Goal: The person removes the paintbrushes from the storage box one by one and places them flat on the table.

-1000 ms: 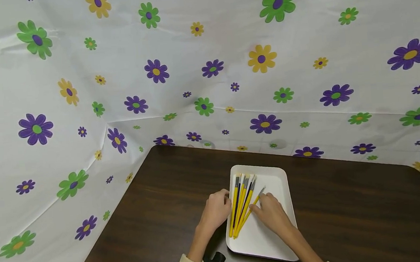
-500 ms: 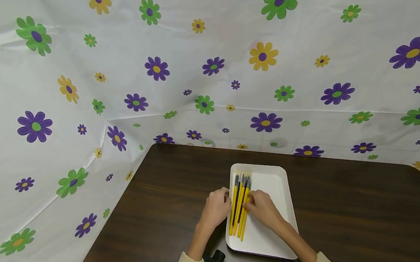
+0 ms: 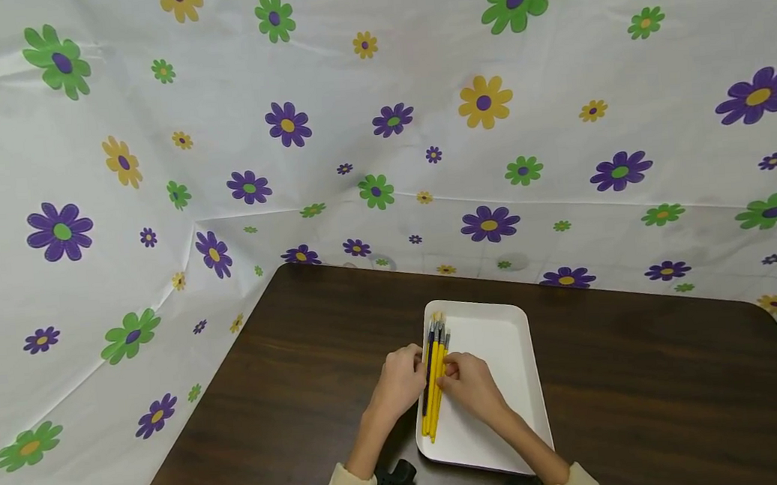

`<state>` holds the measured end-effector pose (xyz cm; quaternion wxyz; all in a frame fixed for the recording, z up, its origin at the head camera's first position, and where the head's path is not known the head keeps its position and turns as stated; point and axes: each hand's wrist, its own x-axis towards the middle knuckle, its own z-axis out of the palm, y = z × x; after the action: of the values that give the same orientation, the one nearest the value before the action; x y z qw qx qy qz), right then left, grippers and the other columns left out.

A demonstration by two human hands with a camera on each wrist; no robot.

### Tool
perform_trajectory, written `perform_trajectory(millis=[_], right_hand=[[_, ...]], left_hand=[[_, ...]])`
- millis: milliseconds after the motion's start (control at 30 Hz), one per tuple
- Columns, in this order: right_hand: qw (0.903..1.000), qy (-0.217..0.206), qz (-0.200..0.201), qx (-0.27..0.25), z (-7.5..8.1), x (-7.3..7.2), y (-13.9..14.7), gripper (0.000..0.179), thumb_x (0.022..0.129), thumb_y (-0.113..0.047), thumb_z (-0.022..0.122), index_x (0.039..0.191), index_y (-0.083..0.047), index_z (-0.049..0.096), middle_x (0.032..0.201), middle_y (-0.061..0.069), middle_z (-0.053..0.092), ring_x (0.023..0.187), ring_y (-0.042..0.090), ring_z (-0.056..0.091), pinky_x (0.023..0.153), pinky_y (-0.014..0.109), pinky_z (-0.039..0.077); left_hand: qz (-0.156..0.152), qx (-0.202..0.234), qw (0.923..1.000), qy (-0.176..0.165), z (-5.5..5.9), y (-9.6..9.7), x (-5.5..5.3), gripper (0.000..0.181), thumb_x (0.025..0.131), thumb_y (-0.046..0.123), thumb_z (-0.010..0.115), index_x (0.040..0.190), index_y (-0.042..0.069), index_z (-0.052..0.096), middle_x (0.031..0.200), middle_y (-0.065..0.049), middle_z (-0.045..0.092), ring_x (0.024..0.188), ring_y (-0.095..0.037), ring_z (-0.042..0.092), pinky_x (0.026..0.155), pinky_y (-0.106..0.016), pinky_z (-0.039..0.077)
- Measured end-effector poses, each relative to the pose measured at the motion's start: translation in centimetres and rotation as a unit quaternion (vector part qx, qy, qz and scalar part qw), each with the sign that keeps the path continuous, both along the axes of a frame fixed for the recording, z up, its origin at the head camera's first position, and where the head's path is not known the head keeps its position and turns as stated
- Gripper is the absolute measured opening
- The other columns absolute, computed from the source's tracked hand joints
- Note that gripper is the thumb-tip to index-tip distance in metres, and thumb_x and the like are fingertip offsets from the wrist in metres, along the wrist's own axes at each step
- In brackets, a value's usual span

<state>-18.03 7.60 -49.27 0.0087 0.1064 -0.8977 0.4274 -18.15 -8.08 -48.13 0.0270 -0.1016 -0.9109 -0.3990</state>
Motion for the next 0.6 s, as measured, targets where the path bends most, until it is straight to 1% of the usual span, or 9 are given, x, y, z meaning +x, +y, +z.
perform_trajectory(millis=[167,333,500,600], right_hand=[[1.0000,-0.003,0.002,-0.004,-0.2,-0.2,-0.5,0.026,0.081,0.003,0.078,0.104,0.013,0.070,0.080,0.005,0.060,0.074,0.015,0.056,0.064,0.025,0.048],[1.0000,-0.006,0.000,-0.007,-0.3,-0.3,-0.9,0.030,0.083,0.001,0.079,0.108,0.014,0.069,0.078,0.004,0.058,0.070,0.014,0.053,0.061,0.024,0.046],[0.9993,-0.033,-0.008,-0.015,-0.4,-0.2,-1.2,0.039,0.084,-0.004,0.078,0.116,0.015,0.065,0.074,0.002,0.059,0.065,0.012,0.053,0.058,0.025,0.044],[0.9988,-0.043,-0.012,-0.018,-0.4,-0.1,-1.4,0.043,0.083,-0.004,0.078,0.119,0.016,0.063,0.073,0.002,0.062,0.065,0.012,0.056,0.059,0.026,0.046]], left_hand=[[-0.002,0.005,0.9999,-0.010,0.0,0.0,0.0,0.020,0.096,-0.004,0.059,0.112,-0.010,0.067,0.087,-0.010,0.065,0.066,-0.014,0.055,0.057,-0.027,0.047],[0.001,0.014,0.9996,-0.023,0.1,-0.1,-0.1,0.019,0.097,-0.003,0.058,0.113,-0.010,0.066,0.084,-0.010,0.065,0.061,-0.013,0.053,0.052,-0.025,0.044],[0.001,0.019,0.9992,-0.035,0.1,0.0,-0.1,0.019,0.097,-0.002,0.058,0.114,-0.010,0.066,0.084,-0.010,0.066,0.057,-0.012,0.052,0.050,-0.024,0.041],[-0.002,0.017,0.9993,-0.034,0.0,0.0,-0.1,0.019,0.097,-0.002,0.058,0.113,-0.009,0.066,0.084,-0.010,0.066,0.058,-0.012,0.053,0.050,-0.024,0.043]])
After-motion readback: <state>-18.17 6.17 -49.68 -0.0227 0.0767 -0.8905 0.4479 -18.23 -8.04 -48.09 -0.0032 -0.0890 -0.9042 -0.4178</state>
